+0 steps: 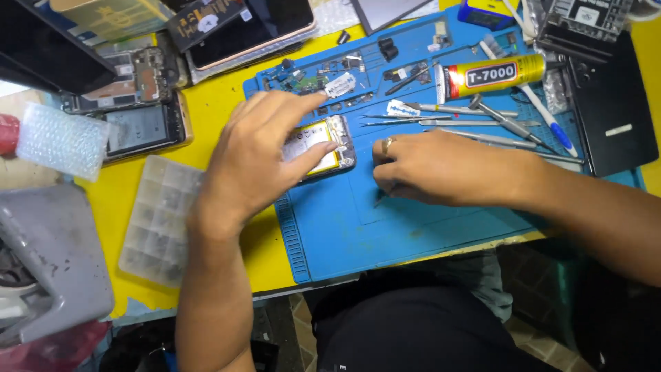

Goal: The person opens a compartmentalized box of small electronic parts and selects a component. They then pick up a smartphone, inspect its back and sides, and place it down. Finally, they handle a small circuit board, turning it over and examining it closely.

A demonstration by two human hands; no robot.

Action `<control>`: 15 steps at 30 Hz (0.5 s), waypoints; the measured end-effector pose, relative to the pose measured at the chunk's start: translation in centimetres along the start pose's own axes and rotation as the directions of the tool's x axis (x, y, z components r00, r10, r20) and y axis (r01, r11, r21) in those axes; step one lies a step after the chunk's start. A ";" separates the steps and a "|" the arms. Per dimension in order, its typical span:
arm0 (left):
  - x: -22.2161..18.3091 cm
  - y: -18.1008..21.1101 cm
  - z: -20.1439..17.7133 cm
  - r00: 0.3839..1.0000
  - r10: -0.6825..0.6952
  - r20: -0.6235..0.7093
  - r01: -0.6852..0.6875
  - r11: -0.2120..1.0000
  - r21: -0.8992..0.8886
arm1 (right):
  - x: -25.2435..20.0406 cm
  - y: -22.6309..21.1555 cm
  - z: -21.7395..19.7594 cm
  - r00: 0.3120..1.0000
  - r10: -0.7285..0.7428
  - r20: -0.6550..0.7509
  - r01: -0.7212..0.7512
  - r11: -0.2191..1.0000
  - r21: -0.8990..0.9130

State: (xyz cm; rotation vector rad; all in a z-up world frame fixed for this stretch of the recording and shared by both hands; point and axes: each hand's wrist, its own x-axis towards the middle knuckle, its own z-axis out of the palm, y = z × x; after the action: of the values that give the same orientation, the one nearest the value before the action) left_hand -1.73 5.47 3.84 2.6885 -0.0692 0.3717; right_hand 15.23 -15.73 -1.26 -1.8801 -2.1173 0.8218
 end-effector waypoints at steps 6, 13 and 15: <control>-0.3 1.6 2.0 0.953 0.157 -0.259 -0.240 0.913 -0.330 | -0.2 -0.6 -2.0 0.914 0.139 -0.382 0.138 0.778 0.612; 0.4 2.1 2.8 0.924 0.231 -0.303 -0.304 0.927 -0.221 | -1.2 -0.2 0.0 0.806 0.374 -0.459 0.219 0.533 0.818; 0.5 2.0 2.9 0.927 0.226 -0.300 -0.298 0.929 -0.220 | -1.3 0.1 0.4 0.821 0.386 -0.421 0.222 0.465 0.857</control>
State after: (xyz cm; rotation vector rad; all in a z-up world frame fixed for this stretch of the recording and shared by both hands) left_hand -0.69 2.43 2.23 2.3449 -0.3778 0.7544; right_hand 15.33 -17.06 -1.36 -1.3407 -0.8583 0.9466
